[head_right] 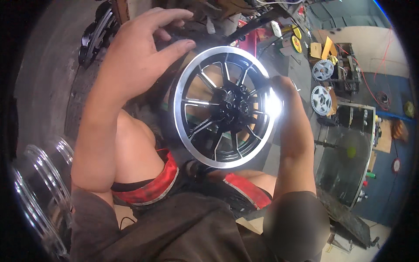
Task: The person applies tape to the inner surface of a motorcycle rim by hand and with a tool, smoothing the material against the metal and handling a valve stem.
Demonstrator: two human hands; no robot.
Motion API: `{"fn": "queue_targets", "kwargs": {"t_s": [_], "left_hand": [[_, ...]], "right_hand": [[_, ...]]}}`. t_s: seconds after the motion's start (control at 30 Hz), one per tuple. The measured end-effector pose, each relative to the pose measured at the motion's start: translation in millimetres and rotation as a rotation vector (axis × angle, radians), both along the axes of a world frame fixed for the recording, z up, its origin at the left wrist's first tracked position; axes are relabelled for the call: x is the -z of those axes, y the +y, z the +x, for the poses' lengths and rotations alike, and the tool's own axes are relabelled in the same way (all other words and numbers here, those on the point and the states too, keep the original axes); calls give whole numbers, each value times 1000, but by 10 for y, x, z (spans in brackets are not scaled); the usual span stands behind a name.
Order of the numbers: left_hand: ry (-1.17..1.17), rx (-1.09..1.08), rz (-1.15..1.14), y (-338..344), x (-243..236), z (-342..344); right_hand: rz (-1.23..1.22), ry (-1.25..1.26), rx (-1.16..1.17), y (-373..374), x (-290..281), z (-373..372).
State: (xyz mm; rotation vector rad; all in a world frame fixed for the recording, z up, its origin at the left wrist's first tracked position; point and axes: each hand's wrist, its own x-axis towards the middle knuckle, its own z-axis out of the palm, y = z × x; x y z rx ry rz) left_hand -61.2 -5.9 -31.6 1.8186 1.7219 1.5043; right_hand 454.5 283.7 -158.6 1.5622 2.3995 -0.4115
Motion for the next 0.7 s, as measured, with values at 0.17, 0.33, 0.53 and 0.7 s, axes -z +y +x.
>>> {"fn": "queue_targets", "kwargs": {"t_s": [0.17, 0.33, 0.53, 0.7], "left_hand": [[-57, 27, -115, -147, -357, -43], [-62, 26, -153, -117, -320, -88], [-102, 50, -143, -62, -282, -75], [-6, -29, -101, -40, -203, -63]], "right_hand": [[-496, 580, 813, 322, -93, -1099], [-430, 406, 344, 272, -153, -2323], [-399, -45, -423, -266, -420, -3324], [-344, -417, -848, -1382, -577, -4000]]}}
